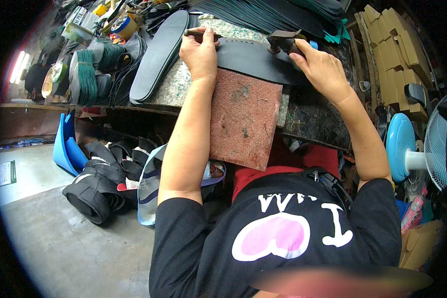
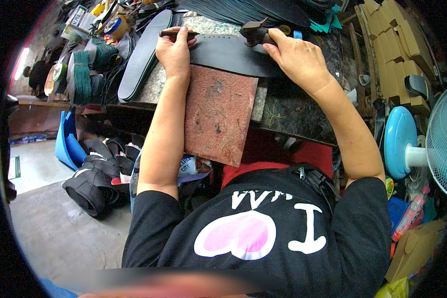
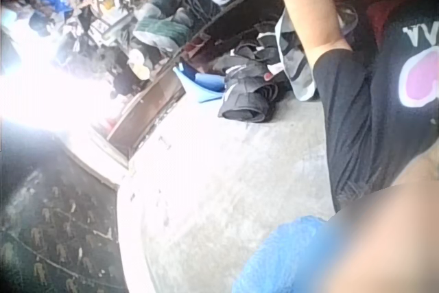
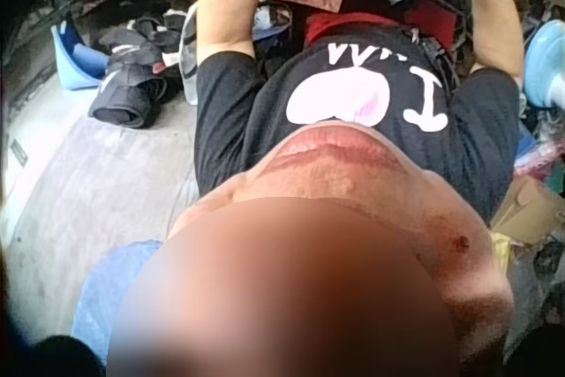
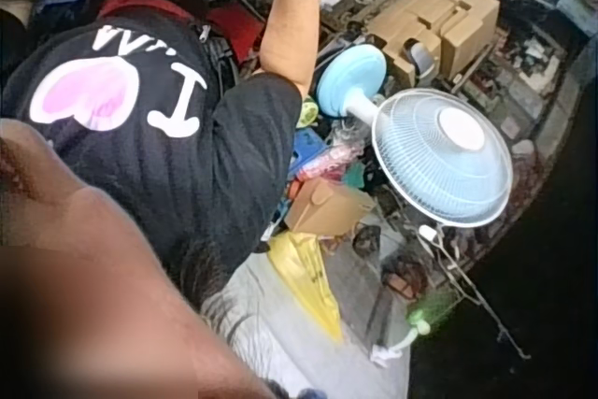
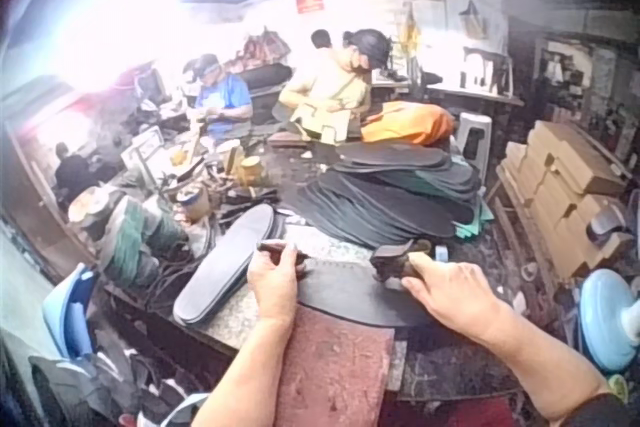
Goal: The person places a black shoe insole on a wooden block and uses a hammer and punch to create holes along the edge. They repeatedly position the punch, strike it, and move to the next spot along the insole's perimeter.
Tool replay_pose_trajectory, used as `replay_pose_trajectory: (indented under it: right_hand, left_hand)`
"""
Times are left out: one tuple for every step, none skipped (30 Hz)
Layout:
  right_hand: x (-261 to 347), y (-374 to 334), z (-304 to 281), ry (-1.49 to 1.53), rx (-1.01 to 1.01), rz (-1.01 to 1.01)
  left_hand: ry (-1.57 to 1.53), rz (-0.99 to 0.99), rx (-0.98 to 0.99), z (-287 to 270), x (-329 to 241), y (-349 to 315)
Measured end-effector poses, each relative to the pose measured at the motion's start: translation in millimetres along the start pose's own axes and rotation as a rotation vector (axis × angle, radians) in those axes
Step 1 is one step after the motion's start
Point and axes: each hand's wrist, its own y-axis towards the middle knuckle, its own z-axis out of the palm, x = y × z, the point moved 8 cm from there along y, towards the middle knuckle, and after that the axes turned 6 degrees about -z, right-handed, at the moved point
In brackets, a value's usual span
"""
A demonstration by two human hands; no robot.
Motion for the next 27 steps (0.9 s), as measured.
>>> replay_pose_trajectory:
  right_hand:
    - [0, 0, 0, -0.002, 0.003, 0.007]
    - [-1, 1, 0, -0.002, 0.002, 0.017]
    - [0, 1, -1, -0.009, 0.001, 0.011]
    - [1, 2, -2, -0.012, -0.003, 0.007]
    - [0, 2, -2, -0.018, 0.005, 0.017]
    - [1, 2, -3, -0.015, 0.001, 0.006]
    - [0, 2, -2, -0.016, 0.010, 0.011]
    - [0, 1, -2, -0.009, 0.013, 0.005]
    - [-2, 1, -1, -0.014, 0.023, 0.013]
    - [-3, 0, 1, -0.012, 0.025, 0.010]
    - [-1, 0, -1, 0.001, -0.022, -0.027]
    - [-5, 0, 3, -0.009, 0.017, 0.005]
    - [-6, 1, 3, -0.008, 0.006, 0.001]
    - [-5, 3, 2, -0.008, -0.006, -0.003]
    - [-4, 5, -1, 0.000, -0.019, -0.021]
    - [0, 8, -8, 0.008, -0.032, -0.040]
    - [1, 11, -14, 0.010, -0.013, -0.029]
    - [11, 14, -30, 0.062, -0.087, -0.091]
    - [13, 16, -41, 0.092, -0.071, -0.060]
    - [22, 17, -66, 0.129, -0.214, -0.104]
    - [32, 18, -91, 0.288, -0.330, -0.168]
    - [41, 14, -112, 0.415, -0.393, -0.253]
    - [48, 13, -132, 0.533, -0.413, -0.268]
    - [46, 7, -137, 0.635, -0.481, -0.239]
    - [55, 4, -151, 0.738, -0.553, -0.217]
    - [55, 6, -145, 0.694, -0.607, -0.239]
    - [69, 9, -149, 0.639, -0.645, -0.311]
  left_hand:
    - [-0.001, -0.013, 0.013, 0, 0, 0]
    - [-0.001, -0.022, 0.020, 1, 0, 0]
    - [-0.001, -0.031, 0.026, 0, 0, 0]
    - [0.033, -0.028, 0.030, 0, 0, 0]
    - [0.059, -0.007, 0.033, 0, -1, 0]
    - [0.086, 0.013, 0.037, 0, -2, -1]
    - [0.114, 0.040, 0.040, 0, -3, 0]
    - [0.167, 0.052, 0.040, 0, -2, 0]
    - [0.145, 0.033, 0.072, 2, 1, 1]
    - [0.123, 0.015, 0.104, 4, 5, 1]
    - [0.100, -0.004, 0.138, 7, 8, 1]
    - [0.095, -0.009, 0.142, 7, 9, 2]
    - [0.083, -0.033, 0.145, 7, 12, 3]
    - [0.071, -0.057, 0.147, 6, 14, 3]
    - [0.058, -0.079, 0.149, 6, 16, 4]
    - [0.059, -0.082, 0.148, 5, 16, 4]
    - [0.060, -0.085, 0.147, 4, 16, 4]
    - [0.062, -0.087, 0.147, 4, 15, 4]
    - [0.095, -0.069, 0.159, 5, 13, 4]
    - [0.128, -0.056, 0.171, 7, 12, 3]
    - [0.163, -0.045, 0.184, 9, 11, 2]
    - [0.199, -0.030, 0.192, 11, 10, 2]
    - [0.293, 0.087, 0.198, 14, 1, 0]
    - [0.387, 0.204, 0.199, 18, -6, -3]
    - [0.482, 0.334, 0.192, 23, -14, -8]
    - [0.601, 0.405, 0.175, 27, -17, -10]
    - [0.585, 0.397, 0.170, 27, -16, -10]
